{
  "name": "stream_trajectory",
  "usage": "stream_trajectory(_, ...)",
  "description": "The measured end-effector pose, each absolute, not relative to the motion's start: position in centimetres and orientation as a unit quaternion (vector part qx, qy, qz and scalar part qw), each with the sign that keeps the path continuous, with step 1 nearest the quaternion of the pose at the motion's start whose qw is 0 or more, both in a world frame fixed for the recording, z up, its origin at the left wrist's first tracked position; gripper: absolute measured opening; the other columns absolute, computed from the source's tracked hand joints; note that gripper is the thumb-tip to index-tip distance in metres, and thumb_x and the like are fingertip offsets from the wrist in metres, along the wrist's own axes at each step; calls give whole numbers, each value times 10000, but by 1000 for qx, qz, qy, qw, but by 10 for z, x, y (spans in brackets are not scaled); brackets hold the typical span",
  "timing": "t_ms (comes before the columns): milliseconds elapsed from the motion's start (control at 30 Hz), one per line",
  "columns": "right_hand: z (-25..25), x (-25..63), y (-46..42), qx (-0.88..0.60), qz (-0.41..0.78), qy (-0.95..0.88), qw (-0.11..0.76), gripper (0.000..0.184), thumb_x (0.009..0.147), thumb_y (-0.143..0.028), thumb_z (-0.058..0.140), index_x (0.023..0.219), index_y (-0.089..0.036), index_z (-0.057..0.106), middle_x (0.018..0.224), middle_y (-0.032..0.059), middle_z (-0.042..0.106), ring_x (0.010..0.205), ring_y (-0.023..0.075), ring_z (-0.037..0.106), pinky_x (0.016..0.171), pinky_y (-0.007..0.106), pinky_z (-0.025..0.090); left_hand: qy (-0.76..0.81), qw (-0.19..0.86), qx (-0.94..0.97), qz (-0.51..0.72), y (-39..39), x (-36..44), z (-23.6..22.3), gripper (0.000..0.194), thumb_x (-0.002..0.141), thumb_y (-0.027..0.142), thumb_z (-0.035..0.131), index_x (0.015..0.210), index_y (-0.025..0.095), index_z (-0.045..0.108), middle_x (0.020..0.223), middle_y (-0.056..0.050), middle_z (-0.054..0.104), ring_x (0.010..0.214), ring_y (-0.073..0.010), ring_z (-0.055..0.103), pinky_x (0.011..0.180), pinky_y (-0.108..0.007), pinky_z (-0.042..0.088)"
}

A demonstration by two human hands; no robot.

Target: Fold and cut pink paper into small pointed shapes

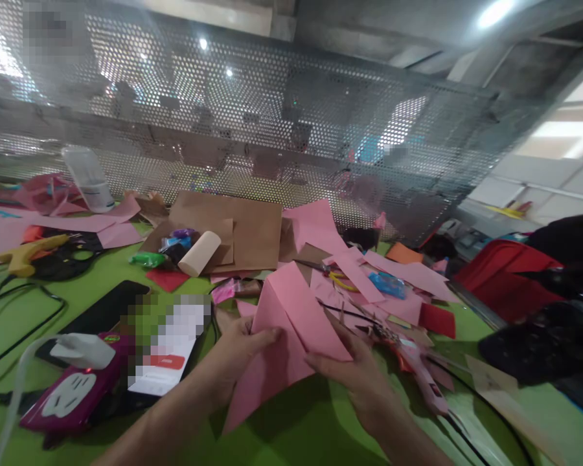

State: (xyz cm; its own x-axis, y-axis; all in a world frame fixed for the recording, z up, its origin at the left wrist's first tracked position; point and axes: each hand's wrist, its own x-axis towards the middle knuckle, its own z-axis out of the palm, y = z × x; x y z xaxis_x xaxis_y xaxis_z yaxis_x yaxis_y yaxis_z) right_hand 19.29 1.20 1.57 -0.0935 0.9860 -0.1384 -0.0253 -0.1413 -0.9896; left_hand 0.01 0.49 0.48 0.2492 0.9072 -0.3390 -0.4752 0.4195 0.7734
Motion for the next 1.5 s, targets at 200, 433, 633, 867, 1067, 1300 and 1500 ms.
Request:
stream_trajectory(200, 14, 185, 0, -433, 619, -519, 401, 518, 589, -435, 862, 1047, -238, 722, 971, 51, 765, 961, 347, 697, 859, 476, 548, 396, 736, 287, 468, 0, 3, 0, 353, 622, 311, 876, 899, 123, 765, 865, -128, 777, 806, -268, 736, 780, -344, 566)
stream_trajectory(433, 21, 196, 10, -458, 578, -531, 418, 362, 677, -363, 817, 980, -193, 717, 805, 35, 737, 744, 217, 672, 695, 331, 542, 420, 722, 253, 488, 1, -9, 13, 297, 621, 298, 876, 845, 141, 764, 763, -109, 773, 727, -271, 738, 698, -360, 583)
stream_trajectory(633, 21, 227, 31, -496, 446, -563, 488, 261, 791, -392, 731, 961, -198, 699, 773, 18, 687, 705, 156, 613, 602, 246, 468, 505, 634, 176, 559, 5, -30, 34, 194, 667, 237, 844, 787, 144, 725, 647, -67, 746, 506, -197, 680, 500, -276, 558)
stream_trajectory(867, 34, 255, 59, -543, 248, -709, 375, 266, 856, -381, 606, 1018, -182, 680, 983, 94, 732, 886, 246, 681, 763, 367, 532, 502, 633, 196, 556, 5, -31, 29, 214, 662, 242, 841, 800, 145, 710, 642, -61, 742, 504, -192, 679, 462, -252, 539)
stream_trajectory(1067, 49, 269, 102, -569, 74, -805, 149, 197, 853, -206, 585, 966, -240, 743, 1038, 59, 752, 931, 264, 685, 798, 376, 507, 516, 604, 174, 581, 7, -35, 25, 227, 718, 236, 786, 906, 153, 689, 661, -59, 734, 485, -211, 672, 434, -284, 537)
stream_trajectory(1300, 41, 254, 165, -561, 0, -826, 55, 181, 934, -216, 582, 1080, -197, 687, 1140, 66, 698, 1015, 223, 656, 885, 394, 518, 515, 605, 171, 582, 9, -34, 25, 197, 767, 236, 741, 929, 147, 677, 668, -79, 729, 490, -211, 669, 451, -277, 519)
stream_trajectory(1500, 28, 253, 197, -569, -82, -819, -5, 320, 951, -321, 594, 1237, -180, 577, 1259, 94, 596, 1048, 235, 626, 874, 446, 540, 494, 619, 162, 589, 11, -31, 23, 149, 757, 235, 753, 872, 179, 677, 626, -37, 713, 495, -190, 658, 480, -266, 520)
